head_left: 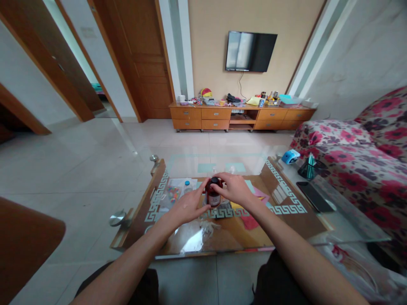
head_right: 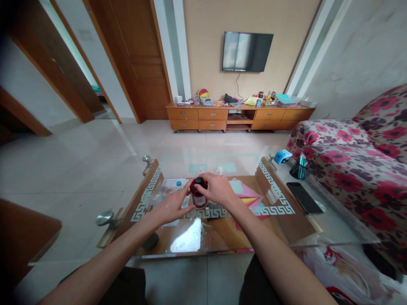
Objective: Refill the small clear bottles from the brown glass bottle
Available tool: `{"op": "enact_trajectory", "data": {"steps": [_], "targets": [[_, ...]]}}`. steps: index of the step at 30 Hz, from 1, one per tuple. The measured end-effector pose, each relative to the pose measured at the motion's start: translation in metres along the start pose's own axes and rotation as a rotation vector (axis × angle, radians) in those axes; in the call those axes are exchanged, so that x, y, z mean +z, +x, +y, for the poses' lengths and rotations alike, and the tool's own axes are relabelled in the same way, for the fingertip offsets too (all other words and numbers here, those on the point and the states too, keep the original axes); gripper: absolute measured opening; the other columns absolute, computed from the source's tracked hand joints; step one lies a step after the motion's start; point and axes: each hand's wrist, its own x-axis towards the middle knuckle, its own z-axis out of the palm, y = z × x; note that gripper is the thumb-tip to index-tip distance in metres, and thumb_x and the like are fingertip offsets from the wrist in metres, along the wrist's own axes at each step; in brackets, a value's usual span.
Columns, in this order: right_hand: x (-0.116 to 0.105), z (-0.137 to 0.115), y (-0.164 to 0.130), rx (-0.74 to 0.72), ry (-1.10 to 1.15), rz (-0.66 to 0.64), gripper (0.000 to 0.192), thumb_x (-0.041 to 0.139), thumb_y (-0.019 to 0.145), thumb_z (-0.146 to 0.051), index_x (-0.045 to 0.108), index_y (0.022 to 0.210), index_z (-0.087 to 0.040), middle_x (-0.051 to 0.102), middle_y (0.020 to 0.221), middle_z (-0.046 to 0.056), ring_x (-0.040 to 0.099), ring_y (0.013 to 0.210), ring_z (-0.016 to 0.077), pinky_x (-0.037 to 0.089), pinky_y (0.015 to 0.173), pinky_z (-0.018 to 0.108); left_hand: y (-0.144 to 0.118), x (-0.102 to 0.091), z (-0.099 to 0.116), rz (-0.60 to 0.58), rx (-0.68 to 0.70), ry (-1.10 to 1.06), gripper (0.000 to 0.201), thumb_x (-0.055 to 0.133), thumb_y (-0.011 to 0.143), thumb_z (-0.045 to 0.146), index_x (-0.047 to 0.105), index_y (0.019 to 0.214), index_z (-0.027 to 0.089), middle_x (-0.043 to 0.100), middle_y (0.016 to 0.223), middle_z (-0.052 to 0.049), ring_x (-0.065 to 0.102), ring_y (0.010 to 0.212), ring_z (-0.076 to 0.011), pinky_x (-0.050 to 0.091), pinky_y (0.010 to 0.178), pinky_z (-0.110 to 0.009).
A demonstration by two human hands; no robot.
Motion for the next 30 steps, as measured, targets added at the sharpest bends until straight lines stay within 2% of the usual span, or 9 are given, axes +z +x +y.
{"op": "enact_trajectory", "data": {"steps": [4, 8, 11, 14, 21, 25, 30], "targets": [[-0.001, -0.005, 0.000, 0.020, 0.016, -0.001, 0.029, 0.069, 0.101, -0.042, 0.072, 0.124, -0.025, 0.079, 0.109, 0.004, 0.070, 0.086, 0.0190, 0.044, 0.074, 0.028, -0.002, -0.001, 0.003, 0.024, 0.018, 0.011, 0.101, 0.066, 0.099, 0.049, 0.000, 0.173, 0.030, 0.059, 0.156, -0.018, 0.066, 0.134, -0.0364, 0.055, 0.106, -0.054], [0.000, -0.015, -0.001, 0.044, 0.029, -0.017, 0.027, 0.067, 0.102, -0.045, 0.071, 0.122, -0.026, 0.079, 0.105, 0.003, 0.071, 0.084, 0.0189, 0.044, 0.074, 0.028, 0.000, -0.005, 0.009, 0.105, 0.022, -0.004, 0.100, 0.072, 0.093, 0.058, 0.017, 0.171, 0.030, 0.050, 0.164, -0.017, 0.059, 0.142, -0.0382, 0.049, 0.115, -0.058], [0.003, -0.023, -0.003, 0.031, 0.043, -0.046, 0.030, 0.065, 0.103, -0.045, 0.069, 0.126, -0.026, 0.079, 0.108, 0.004, 0.072, 0.088, 0.0200, 0.046, 0.077, 0.029, 0.004, -0.009, 0.015, 0.154, 0.017, -0.039, 0.094, 0.076, 0.088, 0.059, 0.033, 0.165, 0.029, 0.057, 0.157, -0.014, 0.063, 0.136, -0.0372, 0.050, 0.113, -0.056], [0.006, -0.028, -0.005, -0.009, 0.023, -0.059, 0.033, 0.063, 0.104, -0.044, 0.066, 0.130, -0.024, 0.079, 0.112, 0.006, 0.072, 0.094, 0.0217, 0.048, 0.081, 0.031, 0.006, -0.013, 0.019, 0.171, 0.002, -0.046, 0.087, 0.078, 0.086, 0.058, 0.040, 0.159, 0.028, 0.066, 0.145, -0.013, 0.069, 0.125, -0.0362, 0.054, 0.105, -0.051], [0.005, -0.023, -0.006, -0.078, -0.007, -0.100, 0.036, 0.059, 0.107, -0.043, 0.062, 0.137, -0.025, 0.077, 0.121, 0.007, 0.073, 0.104, 0.0238, 0.049, 0.086, 0.033, 0.007, -0.007, 0.017, 0.150, -0.064, -0.059, 0.078, 0.071, 0.092, 0.060, 0.041, 0.157, 0.028, 0.075, 0.123, -0.010, 0.074, 0.109, -0.0333, 0.058, 0.092, -0.046], [0.003, -0.023, -0.006, -0.085, -0.010, -0.118, 0.034, 0.056, 0.108, -0.041, 0.062, 0.138, -0.025, 0.077, 0.125, 0.008, 0.072, 0.110, 0.0251, 0.050, 0.090, 0.033, 0.006, -0.007, 0.016, 0.130, -0.072, -0.075, 0.081, 0.072, 0.092, 0.060, 0.039, 0.159, 0.028, 0.075, 0.122, -0.010, 0.075, 0.108, -0.0329, 0.059, 0.091, -0.046], [0.001, -0.024, -0.006, -0.091, -0.049, -0.132, 0.034, 0.051, 0.109, -0.038, 0.061, 0.139, -0.026, 0.077, 0.126, 0.008, 0.073, 0.108, 0.0258, 0.050, 0.088, 0.034, 0.004, -0.010, 0.015, 0.105, -0.071, -0.077, 0.082, 0.075, 0.090, 0.055, 0.038, 0.158, 0.028, 0.075, 0.122, -0.009, 0.075, 0.110, -0.0338, 0.059, 0.090, -0.045]]}}
